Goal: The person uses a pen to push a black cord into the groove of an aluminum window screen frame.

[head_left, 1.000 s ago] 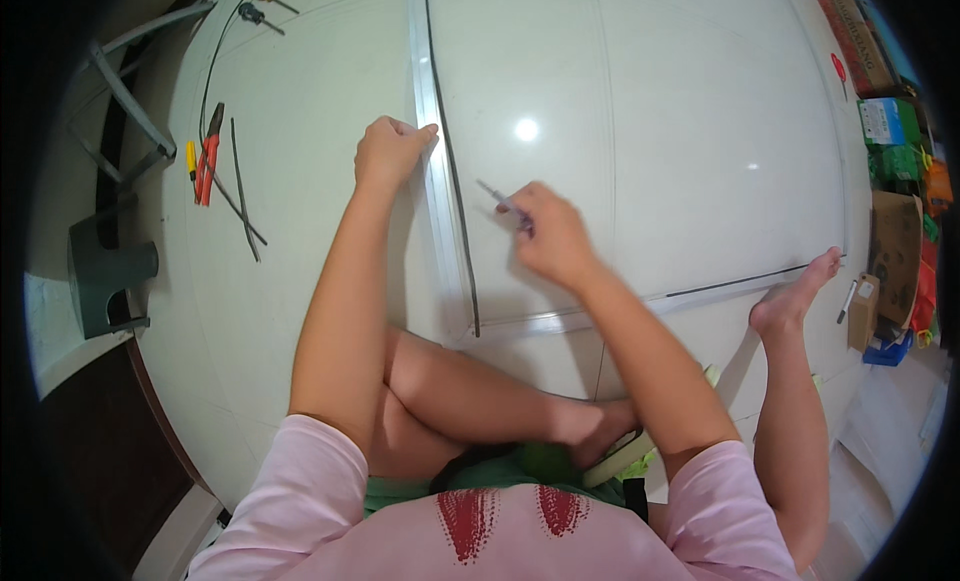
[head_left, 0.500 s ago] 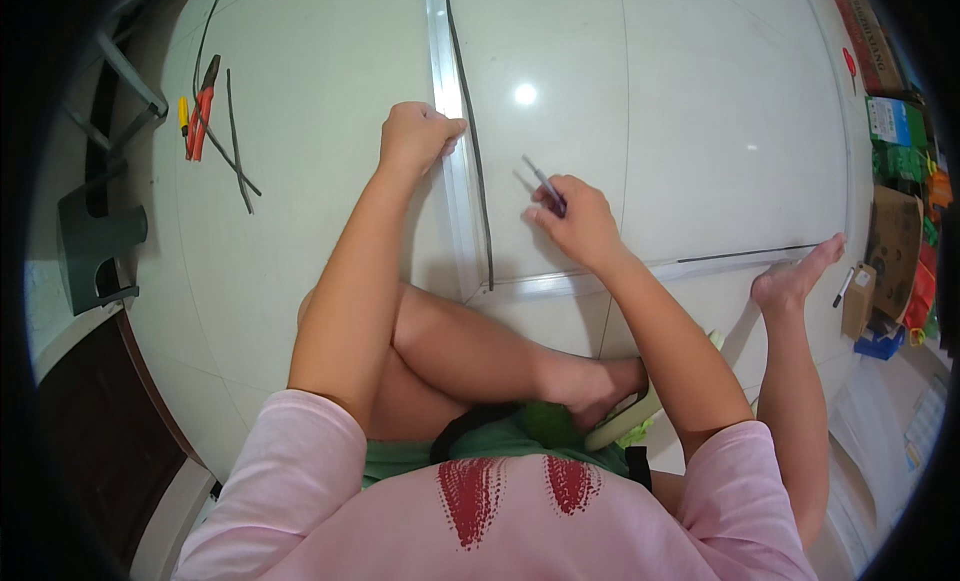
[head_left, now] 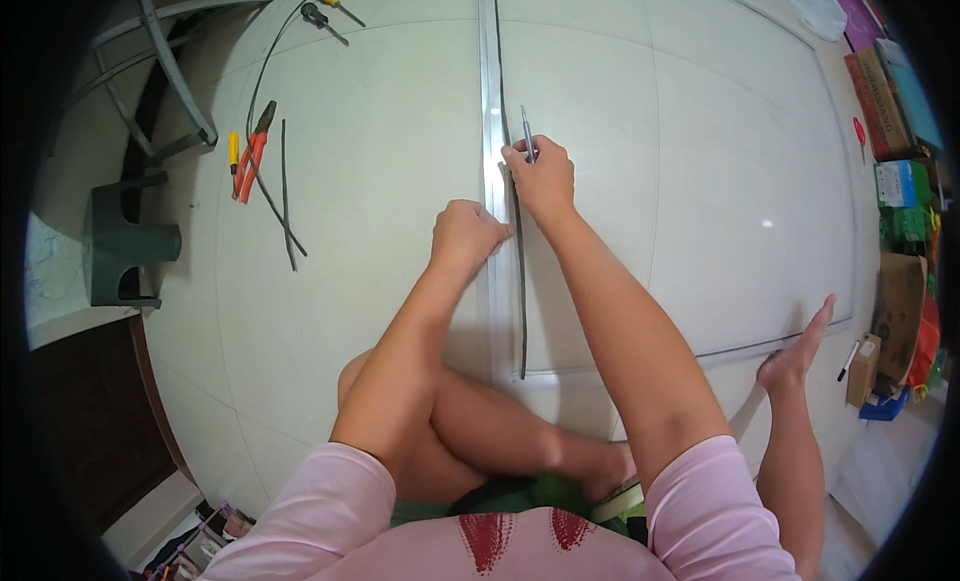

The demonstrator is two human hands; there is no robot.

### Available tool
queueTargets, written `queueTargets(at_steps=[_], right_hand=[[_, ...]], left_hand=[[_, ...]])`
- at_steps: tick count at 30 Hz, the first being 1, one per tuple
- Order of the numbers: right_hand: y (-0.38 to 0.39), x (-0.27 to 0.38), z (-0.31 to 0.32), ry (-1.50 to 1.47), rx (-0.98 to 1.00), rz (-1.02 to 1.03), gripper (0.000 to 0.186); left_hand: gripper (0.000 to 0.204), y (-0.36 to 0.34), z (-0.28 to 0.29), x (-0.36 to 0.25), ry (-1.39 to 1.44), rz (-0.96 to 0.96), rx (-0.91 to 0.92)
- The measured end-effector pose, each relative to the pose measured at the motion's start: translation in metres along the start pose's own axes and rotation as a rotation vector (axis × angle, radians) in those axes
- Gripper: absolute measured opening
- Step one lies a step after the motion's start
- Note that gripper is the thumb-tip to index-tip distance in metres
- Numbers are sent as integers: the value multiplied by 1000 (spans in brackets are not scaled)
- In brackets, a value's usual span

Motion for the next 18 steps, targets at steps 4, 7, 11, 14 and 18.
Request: queueTargets(at_steps=[4,7,11,14,18], right_hand=[[-11,-18,-14,76,15,-71,18],[-12,-20,-14,33,46,-124,16],[-18,-25,-13,-18,111,-196,15],[-14,-19,-7,-174,137,-281,17],[-15,-24,-12,-112,207,-240,19]], left_hand=[[27,-8,14,-11,-52,-68,-35],[27,-15,23,-28,189,-133,-268],[23,-27,13,-28,137,-153,-312],[21,-31,12,-22,159,-109,-284],[23,-31,9,-24,209,-130,-283]])
Point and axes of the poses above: each hand's wrist, its own y-axis away from the middle knuckle, its own z-axis out of the back of the hand, x = y × z, the point moved 4 cm from there along -y, towards the middle knuckle, and after that the axes turned 15 degrees about z, right-handed, at the moved point
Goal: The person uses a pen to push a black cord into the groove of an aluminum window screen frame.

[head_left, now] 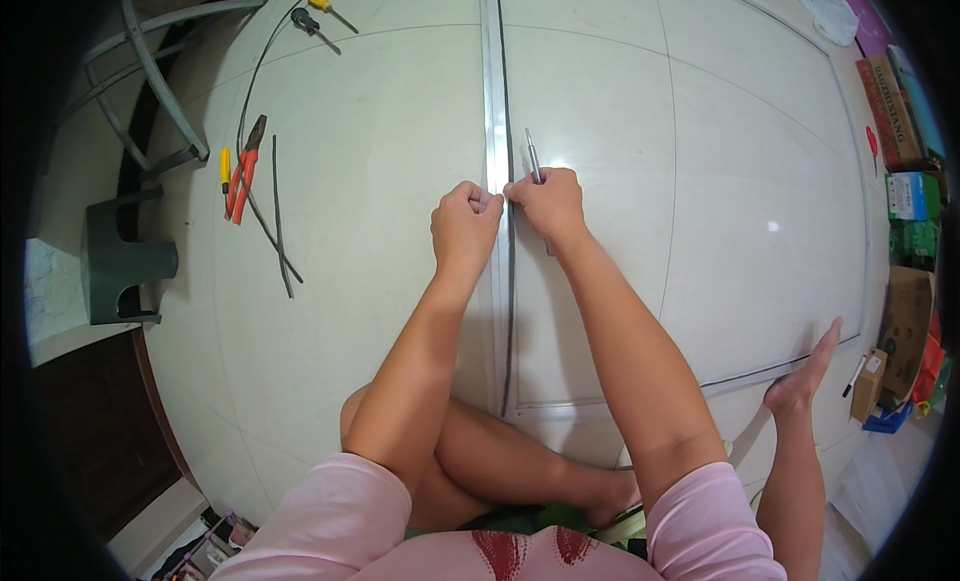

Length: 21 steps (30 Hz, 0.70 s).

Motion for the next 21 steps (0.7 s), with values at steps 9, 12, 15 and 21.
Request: queueTargets(at_steps=[9,12,15,21], right_hand=[[-4,-4,-2,181,-42,74,21],[2,6,-3,174,-26,83,20],[4,7,-1,151,1,71,23],[1,11,5,193,123,149,29]], left_hand=[[32,-1,-3,-15,-50,12,-69],[30,-18,0,-33,-57,-5,-76],[32,-26,-10,-37,48,-119,-117],[37,-30,-20,-33,93,-423,-193]])
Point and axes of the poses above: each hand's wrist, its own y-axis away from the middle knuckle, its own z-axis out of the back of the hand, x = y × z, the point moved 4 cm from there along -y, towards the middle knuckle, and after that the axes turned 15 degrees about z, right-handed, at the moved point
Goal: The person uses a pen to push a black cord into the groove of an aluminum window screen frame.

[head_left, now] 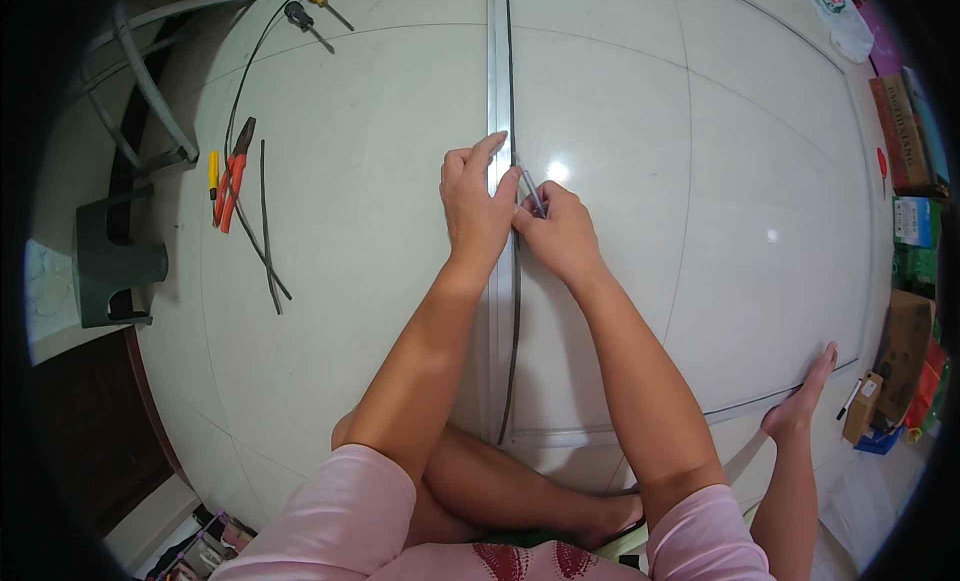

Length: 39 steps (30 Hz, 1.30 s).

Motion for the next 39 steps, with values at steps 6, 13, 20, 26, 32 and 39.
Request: queueTargets(at_steps=[6,13,20,26,32,39], right_hand=[[-12,13,18,191,-43,86,27],[-17,15,15,365,-49,289,40],[-19,13,14,388,-80,329,46],[-19,14,13,434,-69,326,45],[-16,21,7,592,-74,339,46],[-15,18,-5,873,-74,422,49]], left_hand=[[28,1,-3,3,92,73,-5],[25,5,-5,12,52,-52,-124],[19,7,-5,10,19,-106,-208],[14,8,-5,10,12,-127,-247],[14,9,-4,11,14,-147,-258],[13,10,-6,8,-3,-107,-242]])
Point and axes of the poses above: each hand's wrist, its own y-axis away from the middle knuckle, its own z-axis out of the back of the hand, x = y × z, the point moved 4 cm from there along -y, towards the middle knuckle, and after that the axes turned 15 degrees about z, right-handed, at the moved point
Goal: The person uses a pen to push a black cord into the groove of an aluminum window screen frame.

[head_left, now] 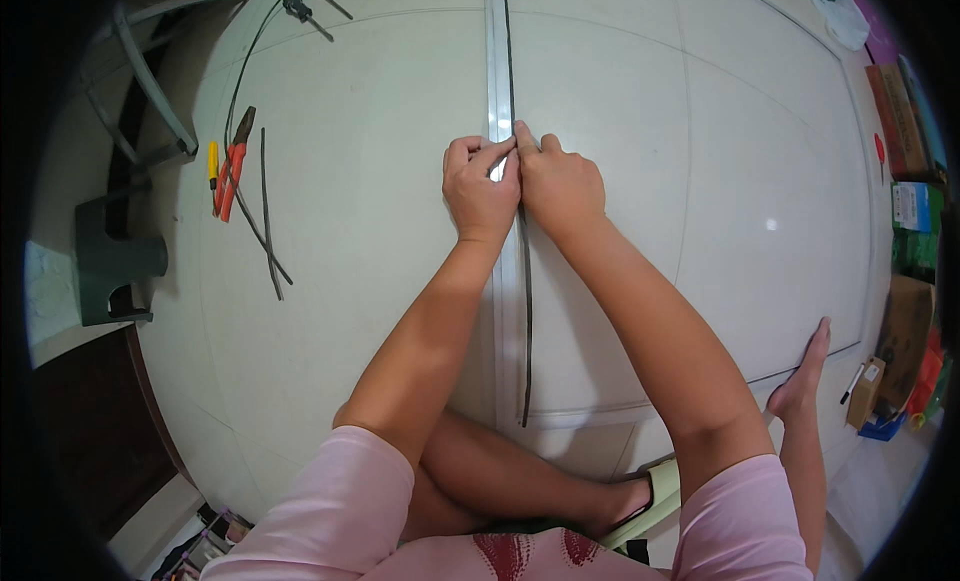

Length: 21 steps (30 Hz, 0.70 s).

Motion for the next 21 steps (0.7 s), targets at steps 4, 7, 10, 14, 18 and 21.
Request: queueTargets(at_steps=[4,7,10,14,18,21], right_hand=[[1,-14,2,-198,-66,-19,47],[-5,-23,2,-300,-127,-62,47],[-9,-23,0,-345,-37,-50,46],[-11,-17,5,-276,-78,-27,48],[-9,-12,11,-201,-35,-33,48],[-10,-6,11,-72,-13,14,49]], left_hand=[[12,-1,1,3,10,-13,3],[12,-1,1,1,35,-46,-18],[12,-1,0,1,36,-36,-8],[12,-1,2,2,17,-37,-12],[12,0,3,1,26,-46,-17],[12,0,0,1,19,-32,-5]])
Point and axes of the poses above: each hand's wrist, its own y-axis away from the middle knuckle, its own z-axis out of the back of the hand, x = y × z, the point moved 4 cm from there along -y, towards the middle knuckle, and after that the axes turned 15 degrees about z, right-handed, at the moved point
